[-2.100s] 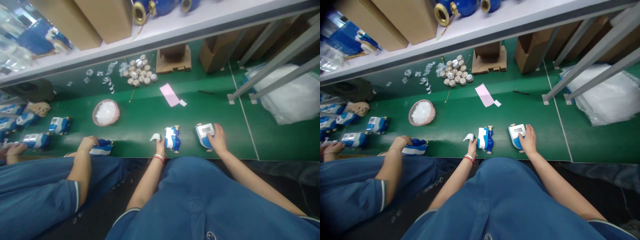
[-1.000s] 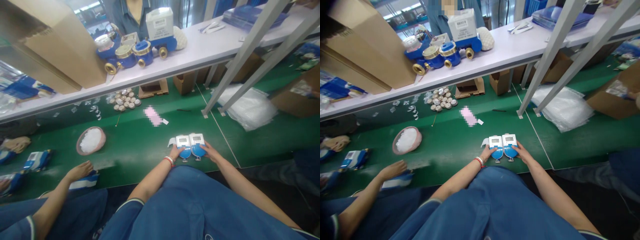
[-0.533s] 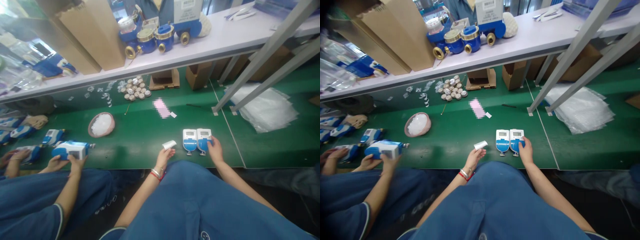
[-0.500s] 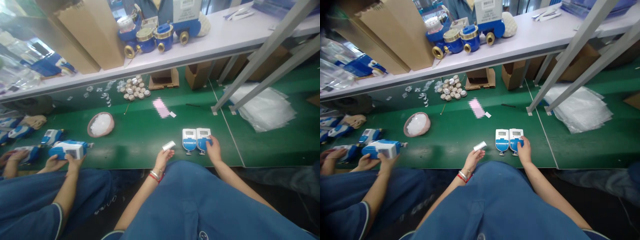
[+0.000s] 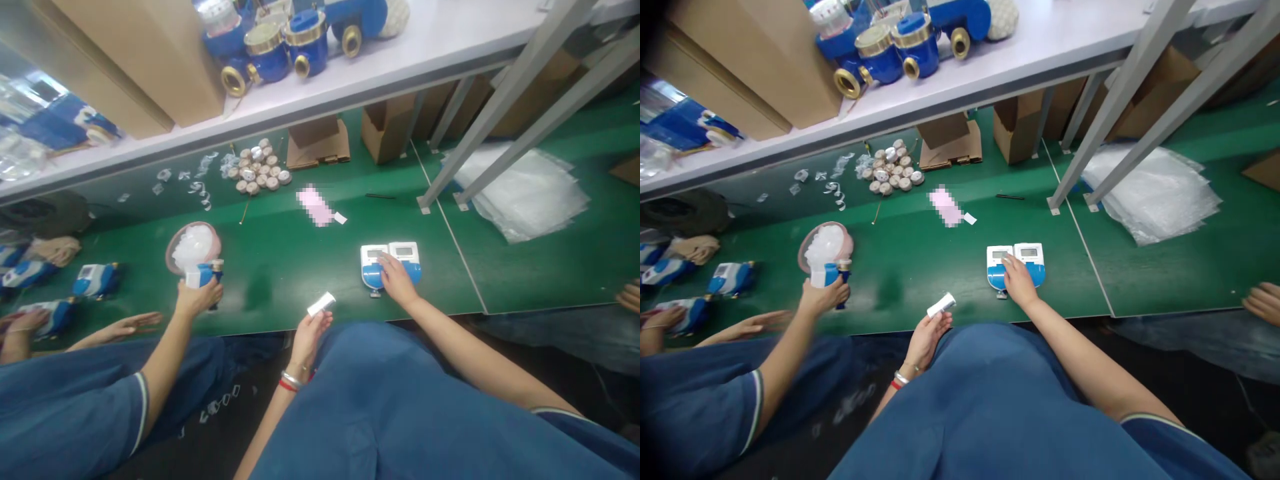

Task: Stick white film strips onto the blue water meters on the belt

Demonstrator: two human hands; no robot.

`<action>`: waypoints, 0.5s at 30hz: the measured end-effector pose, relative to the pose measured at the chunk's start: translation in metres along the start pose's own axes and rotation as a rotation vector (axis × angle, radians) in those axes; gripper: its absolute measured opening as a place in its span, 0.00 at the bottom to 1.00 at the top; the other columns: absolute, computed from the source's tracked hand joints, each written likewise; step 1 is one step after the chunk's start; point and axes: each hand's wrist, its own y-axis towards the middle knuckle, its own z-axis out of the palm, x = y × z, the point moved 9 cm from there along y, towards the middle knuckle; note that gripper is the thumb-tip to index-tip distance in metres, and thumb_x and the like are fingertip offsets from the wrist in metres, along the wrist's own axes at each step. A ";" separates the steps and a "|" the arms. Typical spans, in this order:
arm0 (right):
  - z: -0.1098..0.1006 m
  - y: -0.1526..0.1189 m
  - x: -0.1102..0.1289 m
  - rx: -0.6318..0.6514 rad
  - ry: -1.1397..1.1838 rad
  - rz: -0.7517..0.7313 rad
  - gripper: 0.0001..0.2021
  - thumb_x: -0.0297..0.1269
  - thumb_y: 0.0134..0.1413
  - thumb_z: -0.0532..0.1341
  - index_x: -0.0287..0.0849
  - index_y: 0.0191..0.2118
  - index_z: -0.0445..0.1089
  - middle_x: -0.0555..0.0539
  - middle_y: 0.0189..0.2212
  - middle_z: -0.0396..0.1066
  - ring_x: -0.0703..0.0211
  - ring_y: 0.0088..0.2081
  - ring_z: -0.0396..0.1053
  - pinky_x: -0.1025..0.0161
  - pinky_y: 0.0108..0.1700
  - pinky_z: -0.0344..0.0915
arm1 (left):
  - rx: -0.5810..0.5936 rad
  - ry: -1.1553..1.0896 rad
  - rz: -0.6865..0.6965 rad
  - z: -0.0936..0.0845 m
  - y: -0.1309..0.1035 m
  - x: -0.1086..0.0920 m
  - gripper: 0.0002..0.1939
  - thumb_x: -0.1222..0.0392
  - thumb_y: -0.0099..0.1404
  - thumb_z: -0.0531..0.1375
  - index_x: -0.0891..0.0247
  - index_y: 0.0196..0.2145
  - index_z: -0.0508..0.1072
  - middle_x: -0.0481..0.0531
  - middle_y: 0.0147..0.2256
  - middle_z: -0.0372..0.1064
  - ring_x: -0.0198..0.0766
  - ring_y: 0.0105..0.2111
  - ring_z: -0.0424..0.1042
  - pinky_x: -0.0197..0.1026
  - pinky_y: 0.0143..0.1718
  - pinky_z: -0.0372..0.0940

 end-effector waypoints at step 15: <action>0.030 0.045 0.005 0.082 -0.245 0.128 0.31 0.53 0.50 0.54 0.44 0.58 0.55 0.38 0.46 0.56 0.45 0.44 0.53 0.50 0.46 0.51 | -0.066 0.160 -0.300 -0.030 0.014 0.044 0.12 0.52 0.54 0.62 0.58 0.36 0.73 0.58 0.39 0.72 0.41 0.38 0.72 0.52 0.52 0.60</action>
